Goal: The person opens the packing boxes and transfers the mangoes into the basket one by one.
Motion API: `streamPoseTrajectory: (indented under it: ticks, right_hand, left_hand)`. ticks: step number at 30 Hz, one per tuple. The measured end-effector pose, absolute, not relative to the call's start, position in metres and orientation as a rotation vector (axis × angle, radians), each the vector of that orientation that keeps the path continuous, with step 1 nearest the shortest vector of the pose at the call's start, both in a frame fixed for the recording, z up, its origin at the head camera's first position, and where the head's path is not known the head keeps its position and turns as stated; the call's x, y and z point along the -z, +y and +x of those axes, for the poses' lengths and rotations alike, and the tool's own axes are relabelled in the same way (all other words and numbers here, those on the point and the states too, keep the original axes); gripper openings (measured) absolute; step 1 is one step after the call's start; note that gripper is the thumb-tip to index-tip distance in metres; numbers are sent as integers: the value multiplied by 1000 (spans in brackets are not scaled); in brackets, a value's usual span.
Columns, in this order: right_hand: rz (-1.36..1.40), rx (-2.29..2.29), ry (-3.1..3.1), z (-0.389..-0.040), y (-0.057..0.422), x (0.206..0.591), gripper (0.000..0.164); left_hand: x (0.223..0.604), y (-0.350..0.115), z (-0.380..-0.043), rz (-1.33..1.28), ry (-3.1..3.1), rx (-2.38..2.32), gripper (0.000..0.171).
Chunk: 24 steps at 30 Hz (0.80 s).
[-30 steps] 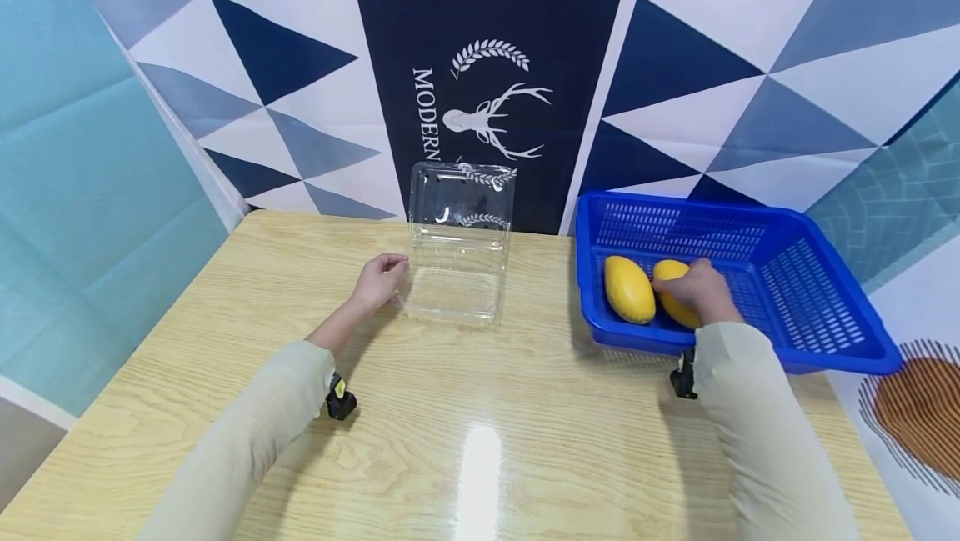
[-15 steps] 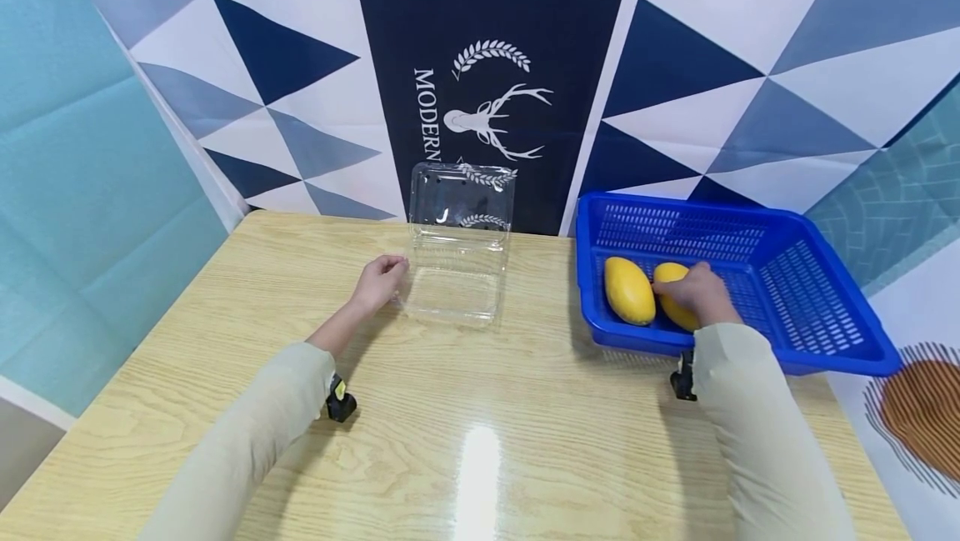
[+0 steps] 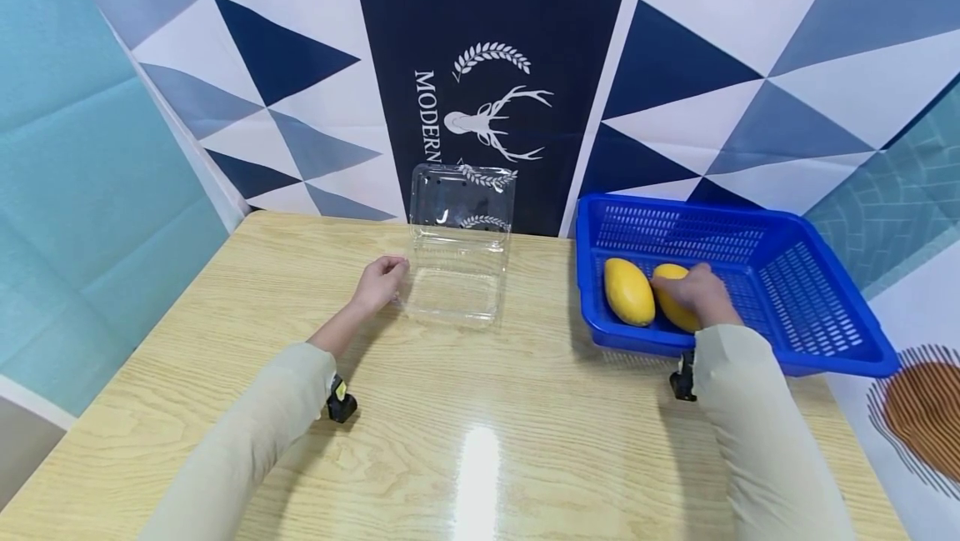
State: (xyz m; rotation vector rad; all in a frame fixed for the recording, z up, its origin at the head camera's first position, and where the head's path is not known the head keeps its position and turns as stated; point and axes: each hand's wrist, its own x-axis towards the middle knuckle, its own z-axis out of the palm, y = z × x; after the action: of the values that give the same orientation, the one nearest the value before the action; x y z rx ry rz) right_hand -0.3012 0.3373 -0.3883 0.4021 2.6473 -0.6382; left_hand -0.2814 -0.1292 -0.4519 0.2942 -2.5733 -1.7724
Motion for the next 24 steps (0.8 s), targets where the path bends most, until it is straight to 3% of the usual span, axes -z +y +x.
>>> streamPoseTrajectory:
  ticks: [24]
  right_hand:
    - [447, 699, 2709, -298, 338, 379, 98]
  left_hand:
    - [451, -129, -281, 283, -2595, 1760, 40]
